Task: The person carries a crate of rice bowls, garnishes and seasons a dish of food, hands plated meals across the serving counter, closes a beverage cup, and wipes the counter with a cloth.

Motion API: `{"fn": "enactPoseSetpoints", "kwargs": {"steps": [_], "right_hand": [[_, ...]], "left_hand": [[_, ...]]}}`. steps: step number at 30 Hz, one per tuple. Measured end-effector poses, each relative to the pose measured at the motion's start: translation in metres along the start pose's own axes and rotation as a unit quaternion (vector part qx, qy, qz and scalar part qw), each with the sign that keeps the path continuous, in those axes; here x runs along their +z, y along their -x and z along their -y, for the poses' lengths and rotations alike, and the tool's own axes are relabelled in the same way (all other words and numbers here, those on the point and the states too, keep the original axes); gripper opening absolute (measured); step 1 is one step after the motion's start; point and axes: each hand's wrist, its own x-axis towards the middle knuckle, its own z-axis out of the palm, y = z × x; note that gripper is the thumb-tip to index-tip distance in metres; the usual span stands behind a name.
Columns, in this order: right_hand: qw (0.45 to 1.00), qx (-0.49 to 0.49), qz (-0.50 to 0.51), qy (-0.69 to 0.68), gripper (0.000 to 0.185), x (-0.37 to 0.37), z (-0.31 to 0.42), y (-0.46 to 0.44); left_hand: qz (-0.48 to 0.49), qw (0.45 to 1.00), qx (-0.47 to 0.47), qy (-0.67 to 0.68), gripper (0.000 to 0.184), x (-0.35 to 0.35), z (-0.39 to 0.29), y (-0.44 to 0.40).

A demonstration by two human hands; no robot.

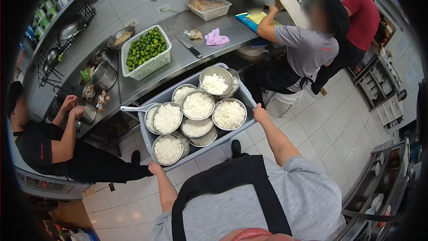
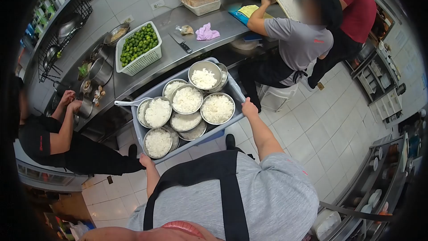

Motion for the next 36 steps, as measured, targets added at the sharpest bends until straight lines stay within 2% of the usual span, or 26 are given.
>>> {"fn": "enactPoseSetpoints", "kwargs": {"steps": [3, 5, 6, 7, 8, 9, 10, 12, 26, 28, 29, 31, 33, 35, 36], "right_hand": [[1.0, 0.008, 0.008, -0.018, 0.034, 0.002, 0.001, -0.003], [1.0, 0.009, -0.005, -0.012, 0.035, 0.0, 0.001, 0.001], [1.0, 0.006, -0.006, -0.009, 0.035, 0.001, 0.001, 0.002], [1.0, -0.001, -0.006, -0.005, 0.034, 0.0, 0.001, 0.0], [1.0, 0.004, -0.011, 0.0, 0.033, 0.0, 0.002, 0.001], [1.0, 0.004, -0.014, 0.004, 0.031, 0.0, 0.003, 0.002], [1.0, 0.012, -0.022, -0.003, 0.031, -0.003, 0.004, 0.003], [1.0, 0.016, 0.004, -0.017, 0.03, -0.005, 0.007, 0.006], [0.999, 0.011, -0.004, -0.052, 0.032, 0.003, -0.001, 0.001], [0.999, 0.009, 0.0, -0.047, 0.032, 0.001, 0.0, 0.003], [0.999, 0.011, 0.0, -0.048, 0.032, 0.0, 0.0, 0.003], [0.999, 0.008, 0.005, -0.043, 0.034, 0.001, -0.002, 0.001], [0.999, 0.01, 0.007, -0.045, 0.036, 0.003, -0.001, -0.001], [0.998, 0.026, 0.014, -0.063, 0.038, 0.002, -0.002, -0.001], [0.994, 0.018, 0.011, -0.108, 0.044, 0.017, -0.013, -0.016]], "left_hand": [[-0.018, 0.999, 0.022, 0.031, 0.036, 0.001, -0.004, 0.008], [0.02, 0.999, -0.009, 0.047, 0.035, -0.004, -0.007, 0.009], [0.018, 1.0, 0.015, -0.018, 0.035, -0.004, -0.008, 0.009], [0.022, 1.0, 0.015, -0.011, 0.035, -0.002, -0.004, 0.002], [0.063, 0.996, 0.065, -0.017, 0.036, 0.009, 0.028, -0.036], [0.05, 0.998, 0.033, 0.032, 0.038, 0.003, 0.011, -0.014], [0.012, 0.999, 0.038, 0.026, 0.039, 0.009, 0.021, -0.024], [-0.001, 0.998, 0.064, -0.019, 0.04, 0.011, 0.03, -0.034], [-0.014, 0.995, 0.077, -0.055, 0.039, 0.004, 0.024, -0.026], [0.008, 0.995, 0.067, -0.079, 0.039, -0.007, -0.011, 0.007], [0.007, 0.995, 0.062, -0.078, 0.039, -0.005, -0.005, 0.003], [0.041, 0.998, 0.037, 0.015, 0.039, -0.002, -0.001, -0.002], [0.038, 0.998, 0.044, -0.006, 0.039, -0.002, 0.01, -0.009], [0.031, 0.992, 0.0, 0.121, 0.041, 0.011, 0.037, -0.036], [0.013, 0.993, 0.032, 0.117, 0.04, 0.02, 0.021, -0.04]]}}
